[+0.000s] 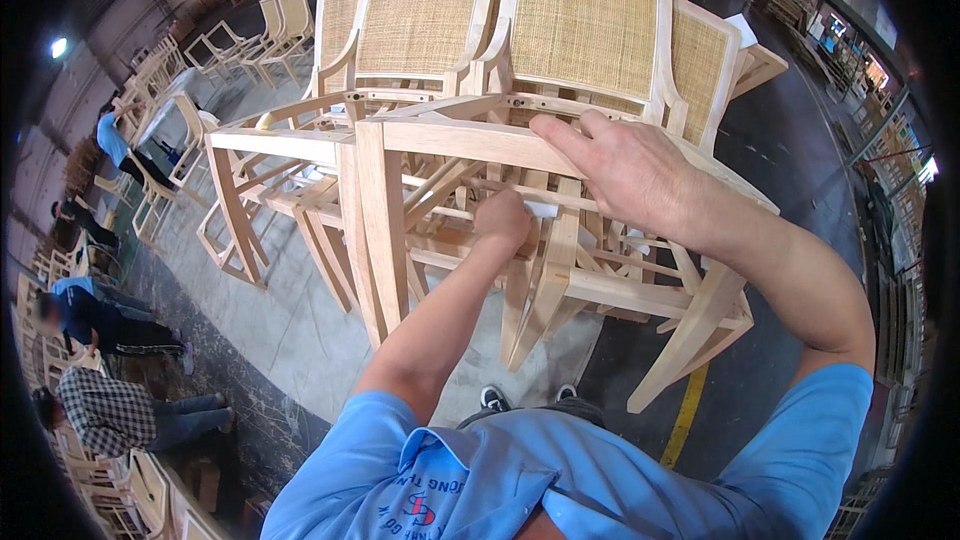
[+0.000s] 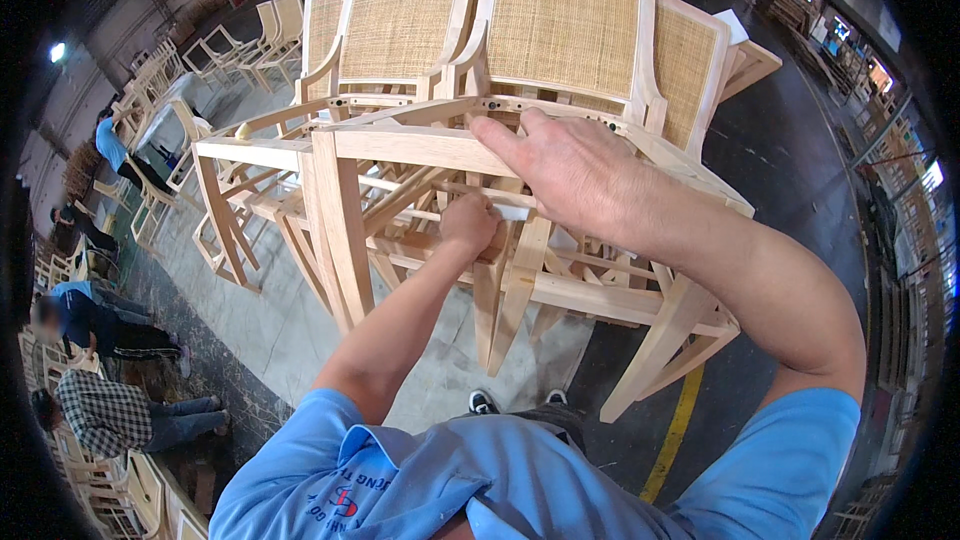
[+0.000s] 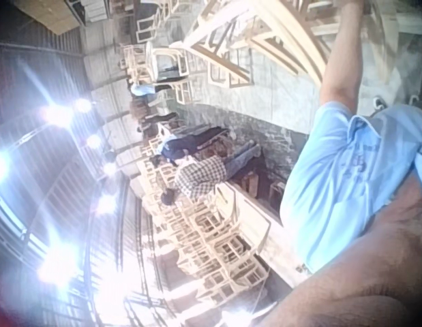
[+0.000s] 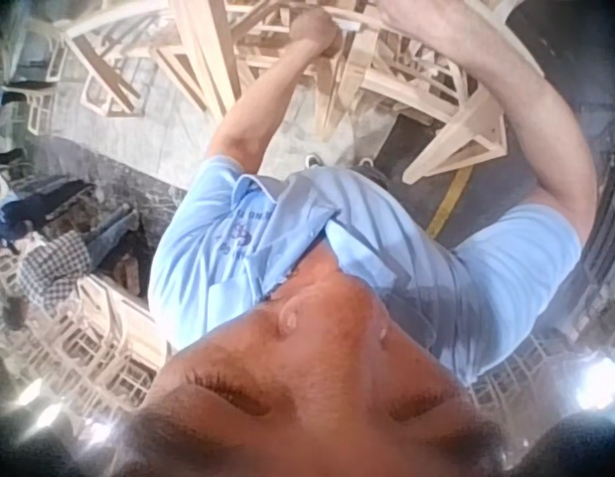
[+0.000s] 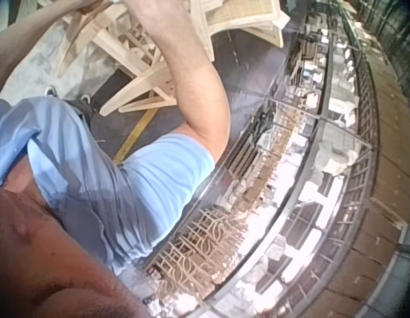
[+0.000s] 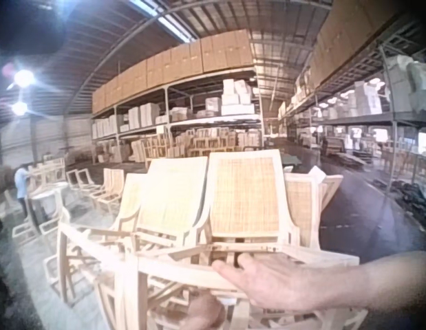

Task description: The person assembles wooden chairs by inserting dowels into pre-drilled holes and tapping them with a rubber mallet. They use a utility knife to trim excess dowel length and wipe the chair surfaces with a cloth. The person moves completed chairs to a stack nearby.

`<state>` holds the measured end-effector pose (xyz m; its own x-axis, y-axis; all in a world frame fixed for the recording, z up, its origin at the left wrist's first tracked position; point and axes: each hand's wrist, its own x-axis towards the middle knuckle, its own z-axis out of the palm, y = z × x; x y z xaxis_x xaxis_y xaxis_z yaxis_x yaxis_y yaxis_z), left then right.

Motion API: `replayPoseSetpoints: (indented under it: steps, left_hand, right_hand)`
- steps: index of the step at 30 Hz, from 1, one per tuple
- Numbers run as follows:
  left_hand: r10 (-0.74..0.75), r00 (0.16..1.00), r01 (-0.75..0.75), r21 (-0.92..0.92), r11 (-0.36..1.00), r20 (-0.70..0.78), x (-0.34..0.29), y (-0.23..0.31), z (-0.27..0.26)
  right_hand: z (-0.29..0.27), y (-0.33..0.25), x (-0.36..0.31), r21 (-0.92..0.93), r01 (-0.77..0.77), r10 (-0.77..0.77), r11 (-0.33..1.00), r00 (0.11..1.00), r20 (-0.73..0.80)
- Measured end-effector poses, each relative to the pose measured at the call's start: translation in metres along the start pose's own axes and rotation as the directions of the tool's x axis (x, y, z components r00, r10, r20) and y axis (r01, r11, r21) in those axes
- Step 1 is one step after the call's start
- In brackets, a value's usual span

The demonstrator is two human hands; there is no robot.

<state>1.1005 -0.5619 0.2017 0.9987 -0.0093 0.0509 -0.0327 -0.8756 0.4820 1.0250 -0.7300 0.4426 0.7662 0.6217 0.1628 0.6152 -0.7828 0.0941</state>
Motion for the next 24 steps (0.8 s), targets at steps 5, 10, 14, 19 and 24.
replayPoseSetpoints:
  steps: [5, 10, 14, 19, 24]
  left_hand:
    - [-0.013, 0.999, 0.012, -0.030, 0.999, -0.038, 0.009, -0.002, 0.005]
    - [0.040, 0.999, -0.041, -0.082, 0.996, -0.014, 0.011, -0.006, 0.010]
    - [0.013, 0.999, -0.012, -0.047, 0.999, 0.031, 0.008, 0.002, 0.013]
    - [-0.003, 0.999, 0.001, 0.052, 0.999, 0.040, -0.003, -0.017, -0.008]
    - [0.329, 0.917, -0.370, -0.179, 0.911, -0.225, -0.063, -0.016, -0.031]
  right_hand:
    - [-0.001, -0.001, -0.001, 0.014, -0.002, 0.002, 1.000, 1.000, 0.009]
    - [0.007, -0.001, -0.006, 0.077, -0.012, 0.012, 0.997, 1.000, 0.002]
    - [0.025, -0.003, -0.021, 0.111, -0.060, 0.058, 0.992, 0.998, 0.025]
    - [0.019, -0.009, -0.014, 0.161, 0.010, -0.010, 0.987, 1.000, -0.001]
    - [0.026, -0.001, -0.021, 0.093, 0.015, -0.014, 0.996, 1.000, -0.011]
